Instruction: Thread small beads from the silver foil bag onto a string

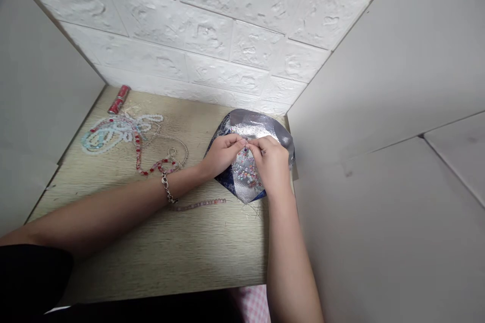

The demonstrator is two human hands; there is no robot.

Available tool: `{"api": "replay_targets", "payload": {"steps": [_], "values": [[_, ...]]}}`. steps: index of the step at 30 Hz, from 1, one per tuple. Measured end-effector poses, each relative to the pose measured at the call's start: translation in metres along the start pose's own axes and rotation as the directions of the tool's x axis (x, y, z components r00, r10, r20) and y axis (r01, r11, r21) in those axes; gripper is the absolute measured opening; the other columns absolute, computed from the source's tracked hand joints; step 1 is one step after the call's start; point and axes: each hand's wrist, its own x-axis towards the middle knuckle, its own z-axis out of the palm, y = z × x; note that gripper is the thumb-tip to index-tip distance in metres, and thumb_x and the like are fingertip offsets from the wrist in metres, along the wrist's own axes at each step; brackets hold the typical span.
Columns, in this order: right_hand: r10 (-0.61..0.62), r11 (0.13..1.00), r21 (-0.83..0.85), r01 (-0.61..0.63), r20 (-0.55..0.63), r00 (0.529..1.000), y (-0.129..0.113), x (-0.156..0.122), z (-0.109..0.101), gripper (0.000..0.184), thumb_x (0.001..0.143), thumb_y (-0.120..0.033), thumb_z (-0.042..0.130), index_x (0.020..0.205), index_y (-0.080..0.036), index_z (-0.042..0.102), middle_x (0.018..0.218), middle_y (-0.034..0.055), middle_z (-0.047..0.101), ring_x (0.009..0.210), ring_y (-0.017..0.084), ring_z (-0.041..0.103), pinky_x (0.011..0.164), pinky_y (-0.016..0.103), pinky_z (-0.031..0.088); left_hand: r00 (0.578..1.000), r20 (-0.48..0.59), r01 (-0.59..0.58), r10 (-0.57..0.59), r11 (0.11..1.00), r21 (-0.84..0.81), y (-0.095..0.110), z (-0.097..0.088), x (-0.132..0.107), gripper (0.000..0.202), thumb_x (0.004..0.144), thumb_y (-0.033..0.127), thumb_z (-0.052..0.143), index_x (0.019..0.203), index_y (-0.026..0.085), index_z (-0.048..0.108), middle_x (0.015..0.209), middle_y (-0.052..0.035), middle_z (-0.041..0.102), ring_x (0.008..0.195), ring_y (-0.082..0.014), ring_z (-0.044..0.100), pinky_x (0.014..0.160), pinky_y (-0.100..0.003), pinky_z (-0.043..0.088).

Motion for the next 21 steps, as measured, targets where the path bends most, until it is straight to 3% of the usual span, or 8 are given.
{"api": "replay_targets", "payload": {"steps": [5,8,12,17,21], "values": [[-0.034,0.996,-0.074,0.041,0.097,0.995,-0.004,0.001,-0.002,0.017,0.082,-0.026,0.041,0.077,-0.022,0.057,0.080,0.0022,0.059,0.073,0.015,0.053,0.067,0.028,0.038,0.998,0.015,0.055,-0.054,0.995,-0.084,0.002,0.000,-0.001,0.029,0.078,0.035,0.041,0.058,0.015,0.044,0.049,0.0046,0.038,0.041,-0.0037,0.033,0.043,-0.021,0.029],[-0.026,0.996,-0.083,0.035,0.107,0.994,-0.009,0.000,-0.003,0.020,0.085,-0.027,0.035,0.077,-0.021,0.053,0.078,0.0025,0.058,0.072,0.016,0.052,0.064,0.028,0.037,0.996,0.037,0.091,-0.086,0.986,-0.142,0.004,0.000,-0.003,0.029,0.081,0.039,0.036,0.071,0.015,0.049,0.065,0.0023,0.050,0.036,-0.0009,0.036,0.038,-0.019,0.029],[-0.057,0.996,-0.062,0.059,0.025,0.998,-0.010,0.000,-0.003,0.018,0.085,-0.026,0.034,0.076,-0.021,0.049,0.080,0.0024,0.057,0.076,0.015,0.052,0.067,0.029,0.038,0.995,0.069,0.075,-0.065,0.985,-0.157,0.007,0.000,-0.005,0.031,0.082,0.042,0.033,0.083,0.016,0.051,0.077,0.0003,0.053,0.041,-0.0016,0.046,0.039,-0.018,0.033],[-0.110,0.994,0.009,0.112,-0.129,0.986,-0.007,0.004,0.002,0.010,0.079,-0.015,0.040,0.080,-0.021,0.049,0.087,0.0032,0.057,0.087,0.016,0.053,0.076,0.032,0.040,0.994,0.108,-0.027,0.035,0.997,-0.070,0.004,0.001,-0.003,0.026,0.079,0.037,0.040,0.072,0.016,0.052,0.056,0.0031,0.047,0.048,-0.0052,0.046,0.050,-0.020,0.037],[-0.023,0.987,0.148,0.066,-0.280,0.960,-0.022,-0.008,-0.022,0.019,0.083,-0.023,0.037,0.100,-0.023,0.045,0.104,0.0070,0.052,0.094,0.018,0.052,0.080,0.037,0.041,0.997,0.062,-0.045,0.041,0.997,0.068,0.001,0.001,-0.001,0.028,0.080,0.036,0.039,0.071,0.015,0.055,0.059,0.0013,0.052,0.055,-0.0071,0.045,0.056,-0.022,0.037]]}}
